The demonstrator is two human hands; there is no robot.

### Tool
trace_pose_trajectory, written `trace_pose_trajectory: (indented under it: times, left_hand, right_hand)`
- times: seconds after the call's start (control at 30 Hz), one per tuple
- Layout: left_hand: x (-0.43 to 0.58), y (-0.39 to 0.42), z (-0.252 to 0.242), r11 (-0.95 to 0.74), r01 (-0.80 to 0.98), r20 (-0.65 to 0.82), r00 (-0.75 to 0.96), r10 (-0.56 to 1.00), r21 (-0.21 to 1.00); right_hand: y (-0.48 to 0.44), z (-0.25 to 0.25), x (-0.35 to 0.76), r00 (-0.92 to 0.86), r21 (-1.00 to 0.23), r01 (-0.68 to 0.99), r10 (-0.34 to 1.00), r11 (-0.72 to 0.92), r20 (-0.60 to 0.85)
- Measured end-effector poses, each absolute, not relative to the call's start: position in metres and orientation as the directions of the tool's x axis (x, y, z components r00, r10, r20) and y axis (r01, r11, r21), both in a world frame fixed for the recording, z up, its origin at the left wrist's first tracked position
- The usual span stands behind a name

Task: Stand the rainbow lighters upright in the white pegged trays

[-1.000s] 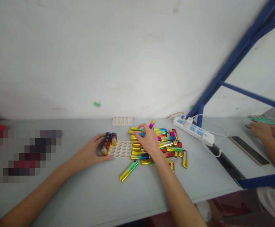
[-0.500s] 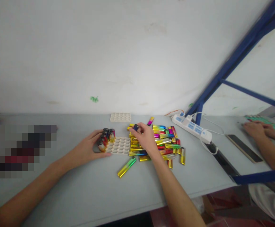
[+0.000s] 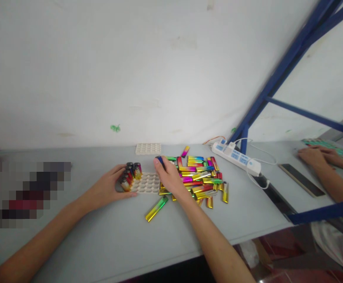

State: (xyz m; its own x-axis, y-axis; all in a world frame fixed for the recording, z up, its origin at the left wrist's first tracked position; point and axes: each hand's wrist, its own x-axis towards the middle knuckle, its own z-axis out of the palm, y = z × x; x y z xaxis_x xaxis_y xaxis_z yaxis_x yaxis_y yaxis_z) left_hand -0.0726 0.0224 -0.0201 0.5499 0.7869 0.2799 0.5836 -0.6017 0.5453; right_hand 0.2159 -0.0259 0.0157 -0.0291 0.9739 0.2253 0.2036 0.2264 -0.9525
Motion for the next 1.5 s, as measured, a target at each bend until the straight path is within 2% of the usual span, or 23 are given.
trace_pose_trajectory:
  times: [0.17,0.4,0.63,0.9,1.0,1.17,1.33,1.43,1.5]
  left_hand:
    - [-0.07,0.022,-0.017,-0.592,0.578,0.28,0.541,0.793,0.562]
    - [-0.07,0.02,-0.018,-0.584,0.58,0.268,0.54,0.798,0.569]
    - [-0.07,0.016,-0.02,-0.587,0.567,0.282,0.537,0.795,0.577]
    - [-0.068,0.011,-0.019,-0.596,0.535,0.289,0.55,0.783,0.599]
    - [-0.067,0.01,-0.019,-0.599,0.512,0.295,0.555,0.778,0.615]
    - [-0.066,0.009,-0.018,-0.599,0.507,0.296,0.556,0.777,0.62]
    - [-0.065,0.008,-0.016,-0.608,0.512,0.293,0.567,0.77,0.608]
    - [-0.065,0.009,-0.018,-0.613,0.507,0.3,0.568,0.766,0.606]
    - [-0.066,0.01,-0.019,-0.609,0.512,0.299,0.563,0.771,0.606]
  right_hand:
    - [-0.029,0.018,0.211,0.108,-0.899,0.387,0.958,0.206,0.266]
    - [-0.032,0.016,0.21,0.09,-0.839,0.505,0.954,0.203,0.285]
    - [-0.038,0.019,0.207,-0.011,-0.758,0.587,0.939,0.285,0.344]
    - [-0.043,0.019,0.207,-0.312,-0.556,0.623,0.827,0.55,0.468]
    - [-0.045,0.023,0.206,-0.293,-0.536,0.668,0.845,0.516,0.448]
    - [-0.047,0.026,0.206,-0.281,-0.596,0.671,0.896,0.44,0.344]
    - [-0.046,0.02,0.205,-0.264,-0.628,0.633,0.889,0.452,0.374]
    - [-0.042,0.014,0.201,-0.333,-0.592,0.666,0.89,0.455,0.31]
    - [-0.039,0.013,0.197,-0.366,-0.519,0.729,0.895,0.445,0.254]
